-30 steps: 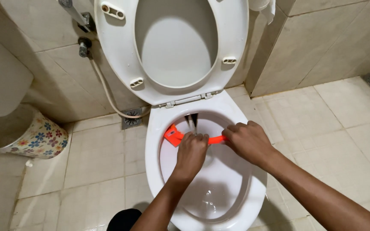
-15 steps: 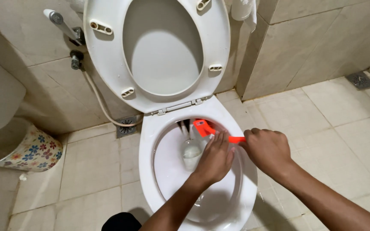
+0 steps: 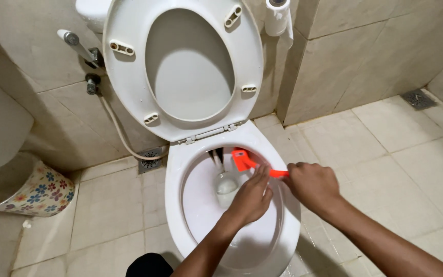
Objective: The person scrubs the inside of a toilet bowl with an orange toilet brush while water runs from a handheld sprayer. The person moves around the bowl to scrub different areas.
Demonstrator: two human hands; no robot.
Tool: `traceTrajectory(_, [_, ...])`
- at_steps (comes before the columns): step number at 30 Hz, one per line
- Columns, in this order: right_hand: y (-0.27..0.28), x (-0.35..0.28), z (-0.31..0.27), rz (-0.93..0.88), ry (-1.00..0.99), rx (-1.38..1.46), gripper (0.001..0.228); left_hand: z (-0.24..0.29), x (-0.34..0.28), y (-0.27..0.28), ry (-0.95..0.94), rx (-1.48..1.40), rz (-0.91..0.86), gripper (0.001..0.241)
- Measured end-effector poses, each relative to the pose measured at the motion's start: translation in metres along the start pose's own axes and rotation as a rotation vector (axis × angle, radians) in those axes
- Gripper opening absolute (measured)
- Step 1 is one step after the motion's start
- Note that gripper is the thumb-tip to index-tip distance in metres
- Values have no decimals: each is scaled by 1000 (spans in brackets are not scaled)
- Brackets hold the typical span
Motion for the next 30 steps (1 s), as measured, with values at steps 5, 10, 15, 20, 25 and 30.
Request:
traceTrajectory(5, [36,-19,11,-164,-155,-59,40,39,2,2,-62,-100,-3,63])
traceTrajectory(10, [10,-10,11,-150,-158,8,41,16,-1,-5,-42,-72,-3,66])
traceTrajectory(15, [-20,-7,5,-167,-100,39,40,-14,-10,-20,6,-30,-39,67])
traceTrajectory(20, [24,-20,12,-282,-208,26,41,34,-6,-4,13,-114,-105,68])
traceTrajectory(25, [38,-28,14,-391,-303,2,42,48,-9,0,-27,-151,-78,67])
traceTrajectory(30, [4,-13,13,-374,-289,121,45,10,-9,-8,5,-123,-57,65])
Point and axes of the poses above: each hand's wrist, its own x-axis towards the middle knuckle, its own y-axis out of the back of the hand, z = x × y, the point moved 7 cm from there along x, towards the middle knuckle, and after that the axes turned 5 degrees about x, right-handed, at the moved point
